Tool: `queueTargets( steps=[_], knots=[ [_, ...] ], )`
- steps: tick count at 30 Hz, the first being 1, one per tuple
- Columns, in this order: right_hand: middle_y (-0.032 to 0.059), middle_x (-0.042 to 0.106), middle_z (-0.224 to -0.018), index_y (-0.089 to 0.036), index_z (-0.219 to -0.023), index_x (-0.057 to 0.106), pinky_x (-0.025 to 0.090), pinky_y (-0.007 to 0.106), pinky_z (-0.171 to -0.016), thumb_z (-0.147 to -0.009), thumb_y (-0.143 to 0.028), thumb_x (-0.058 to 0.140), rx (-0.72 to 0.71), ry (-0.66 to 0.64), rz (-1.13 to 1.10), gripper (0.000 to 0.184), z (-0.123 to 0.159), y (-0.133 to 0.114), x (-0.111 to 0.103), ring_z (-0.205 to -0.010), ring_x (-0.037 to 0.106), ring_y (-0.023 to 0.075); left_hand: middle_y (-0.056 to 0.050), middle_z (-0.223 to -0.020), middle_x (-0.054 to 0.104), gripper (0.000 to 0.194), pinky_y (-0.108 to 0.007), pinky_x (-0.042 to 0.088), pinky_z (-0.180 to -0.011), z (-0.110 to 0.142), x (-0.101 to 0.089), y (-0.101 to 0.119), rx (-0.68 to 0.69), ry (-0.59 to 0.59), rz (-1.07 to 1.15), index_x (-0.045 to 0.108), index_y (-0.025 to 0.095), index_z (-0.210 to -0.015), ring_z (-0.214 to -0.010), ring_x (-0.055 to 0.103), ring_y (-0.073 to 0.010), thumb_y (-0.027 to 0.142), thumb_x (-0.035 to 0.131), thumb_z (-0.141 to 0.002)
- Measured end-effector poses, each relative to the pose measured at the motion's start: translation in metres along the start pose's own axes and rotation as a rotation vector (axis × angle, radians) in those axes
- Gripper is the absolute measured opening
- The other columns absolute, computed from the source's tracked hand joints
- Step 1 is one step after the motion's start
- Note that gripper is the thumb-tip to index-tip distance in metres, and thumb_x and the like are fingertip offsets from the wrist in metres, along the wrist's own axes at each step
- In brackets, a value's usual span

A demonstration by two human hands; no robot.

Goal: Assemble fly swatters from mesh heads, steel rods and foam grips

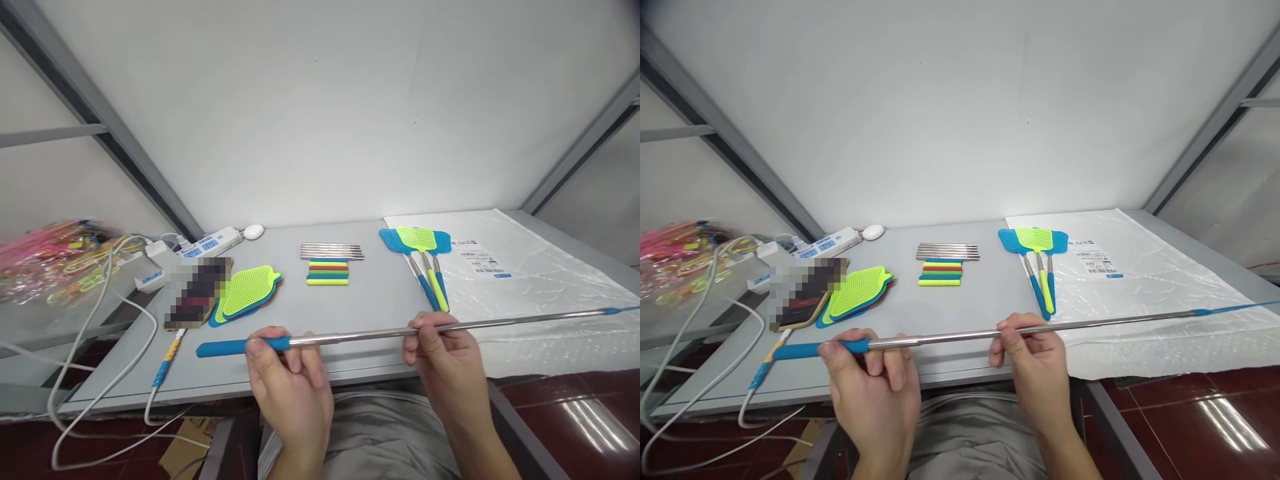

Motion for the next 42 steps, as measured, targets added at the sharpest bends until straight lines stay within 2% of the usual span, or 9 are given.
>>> queueTargets(
  steps=[2,5,8,11,16,23,29,35,42],
  knots=[
    [-0.0014,0.062,-0.063,-0.022,-0.083,0.069,0.044,0.023,-0.049,-0.083,-0.032,0.074,0.040,-0.058,-0.006,0.011,0.001,0.007,0.008,-0.051,0.056,0.0103,0.011,-0.048,0.037,0.030,-0.019,0.044,-0.046,0.004,0.002,-0.003,0.002,-0.023,-0.017,0.056,0.021,-0.083,-0.028,0.032,-0.0030,0.045,0.048,-0.099],
    [-0.0015,0.062,-0.060,-0.022,-0.084,0.069,0.044,0.024,-0.051,-0.083,-0.034,0.074,0.075,-0.060,-0.016,0.013,-0.001,0.011,0.011,-0.052,0.056,0.0106,0.010,-0.049,0.038,0.029,-0.018,0.031,-0.036,0.010,0.005,-0.008,0.011,-0.075,-0.014,0.056,0.021,-0.085,-0.029,0.033,-0.0042,0.044,0.047,-0.099],
    [-0.0013,0.060,-0.061,-0.021,-0.085,0.070,0.044,0.024,-0.053,-0.081,-0.036,0.076,0.059,-0.053,-0.045,0.017,-0.008,0.004,0.002,-0.054,0.055,0.0107,0.009,-0.050,0.039,0.030,-0.018,0.032,-0.037,0.008,0.006,-0.013,-0.015,-0.120,-0.005,0.057,0.020,-0.086,-0.030,0.034,-0.0044,0.044,0.046,-0.100],
    [-0.0027,0.055,-0.060,-0.022,-0.085,0.069,0.041,0.023,-0.052,-0.082,-0.040,0.074,0.029,-0.008,-0.116,0.019,-0.015,-0.009,-0.015,-0.052,0.051,0.0092,0.009,-0.050,0.037,0.030,-0.017,0.030,-0.037,-0.009,-0.001,-0.010,-0.031,-0.066,0.021,0.058,0.018,-0.086,-0.032,0.032,-0.0037,0.043,0.049,-0.099],
    [-0.0051,0.047,-0.060,-0.021,-0.087,0.067,0.039,0.022,-0.050,-0.084,-0.040,0.072,0.016,0.188,-0.146,0.020,-0.022,-0.021,-0.042,-0.051,0.045,0.0081,0.009,-0.049,0.034,0.028,-0.016,0.025,-0.036,-0.044,-0.010,0.014,0.082,0.013,0.051,0.058,0.017,-0.083,-0.036,0.028,-0.0050,0.039,0.050,-0.099],
    [-0.0071,0.039,-0.060,-0.021,-0.084,0.064,0.037,0.020,-0.047,-0.084,-0.046,0.070,-0.021,0.270,-0.221,0.026,-0.026,-0.032,-0.049,-0.048,0.036,0.0067,0.009,-0.048,0.028,0.031,-0.015,0.024,-0.033,-0.071,-0.025,0.034,0.091,0.059,0.120,0.053,0.018,-0.077,-0.037,0.021,-0.0063,0.038,0.048,-0.100],
    [-0.0079,0.037,-0.058,-0.021,-0.086,0.064,0.035,0.019,-0.046,-0.087,-0.046,0.067,-0.009,0.302,-0.314,0.025,-0.022,-0.037,-0.042,-0.046,0.032,0.0055,0.009,-0.049,0.026,0.034,-0.014,0.026,-0.032,-0.085,-0.033,0.039,0.071,0.033,0.128,0.049,0.018,-0.076,-0.038,0.016,-0.0073,0.042,0.043,-0.101],
    [-0.0076,0.036,-0.056,-0.022,-0.082,0.061,0.032,0.020,-0.047,-0.088,-0.045,0.067,-0.074,0.291,-0.281,0.024,-0.014,-0.033,-0.027,-0.047,0.031,0.0068,0.010,-0.050,0.029,0.026,-0.014,0.024,-0.033,-0.064,-0.019,0.024,0.022,0.042,0.154,0.051,0.020,-0.079,-0.038,0.016,-0.0065,0.039,0.056,-0.096],
    [-0.0058,0.039,-0.056,-0.024,-0.083,0.063,0.032,0.023,-0.050,-0.090,-0.048,0.063,-0.005,0.201,-0.229,0.025,-0.004,-0.005,0.007,-0.052,0.037,0.0091,0.010,-0.048,0.031,0.030,-0.016,0.032,-0.041,-0.020,0.003,0.003,-0.044,-0.017,0.108,0.055,0.019,-0.082,-0.035,0.020,-0.0052,0.044,0.051,-0.098]
  ],
)
Point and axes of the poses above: each hand's wrist, its own z-axis away from the middle knuckle, its own x-axis out of the palm, y = z × x, the point moved 6 cm from there along -z, towards the middle knuckle
